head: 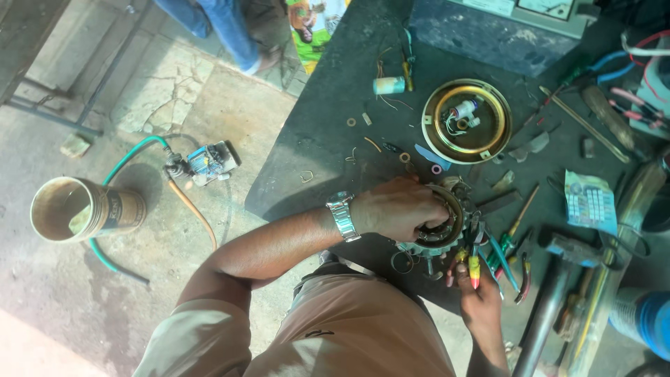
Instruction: The person uses pliers to pull and remove copper wire coils from a cylindrical electrical component, likely a motor stator. They repeatedly grip and extract wire loops from the slots, placing the removed wire on the workbench.
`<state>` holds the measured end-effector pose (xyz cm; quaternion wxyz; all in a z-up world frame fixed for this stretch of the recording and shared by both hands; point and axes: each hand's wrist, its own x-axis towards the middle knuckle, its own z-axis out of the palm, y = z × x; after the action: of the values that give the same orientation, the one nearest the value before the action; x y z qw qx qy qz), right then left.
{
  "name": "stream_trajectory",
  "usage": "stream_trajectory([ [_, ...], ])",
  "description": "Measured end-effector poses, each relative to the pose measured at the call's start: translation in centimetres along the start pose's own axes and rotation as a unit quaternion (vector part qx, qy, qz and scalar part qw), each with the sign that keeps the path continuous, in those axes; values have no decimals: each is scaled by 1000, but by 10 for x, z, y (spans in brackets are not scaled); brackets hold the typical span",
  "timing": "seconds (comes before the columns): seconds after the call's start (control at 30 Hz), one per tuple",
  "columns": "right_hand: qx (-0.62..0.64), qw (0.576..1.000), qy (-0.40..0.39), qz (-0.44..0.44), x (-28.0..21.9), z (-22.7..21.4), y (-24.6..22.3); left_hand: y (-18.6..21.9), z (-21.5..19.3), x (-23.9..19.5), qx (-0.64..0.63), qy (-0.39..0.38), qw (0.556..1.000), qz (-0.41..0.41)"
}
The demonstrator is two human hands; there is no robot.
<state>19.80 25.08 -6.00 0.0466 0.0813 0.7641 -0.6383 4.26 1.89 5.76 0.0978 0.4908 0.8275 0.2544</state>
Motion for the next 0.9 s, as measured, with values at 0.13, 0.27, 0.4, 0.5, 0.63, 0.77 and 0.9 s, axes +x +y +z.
stream_trajectory([
  [0.13, -69, 995, -50, -48, 8, -12, 8, -2, 6, 0, -6, -9, 999, -37],
  [0.27, -61, 995, -54, -60, 9, -16, 13, 2, 6, -1, 18, -5, 999, -44],
  [0.4, -77, 995, -42, -39, 12, -17, 11, 8, 0, 0, -6, -17, 997, -73],
  [0.5, -8, 999, -32, -10, 18, -14, 16, 10, -6, -1, -19, -2, 999, -41],
  [0.63, -26, 1000, -6, 7, 22, -14, 31, 12, -8, 2, -4, -46, 996, -76],
  [0.77, -26, 999, 16, 13, 27, -7, 36, 15, -11, 4, -10, -41, 996, -78],
  [0.9, 21, 1000, 15, 1, 27, -8, 41, 17, -7, 6, 2, -67, 993, -101],
])
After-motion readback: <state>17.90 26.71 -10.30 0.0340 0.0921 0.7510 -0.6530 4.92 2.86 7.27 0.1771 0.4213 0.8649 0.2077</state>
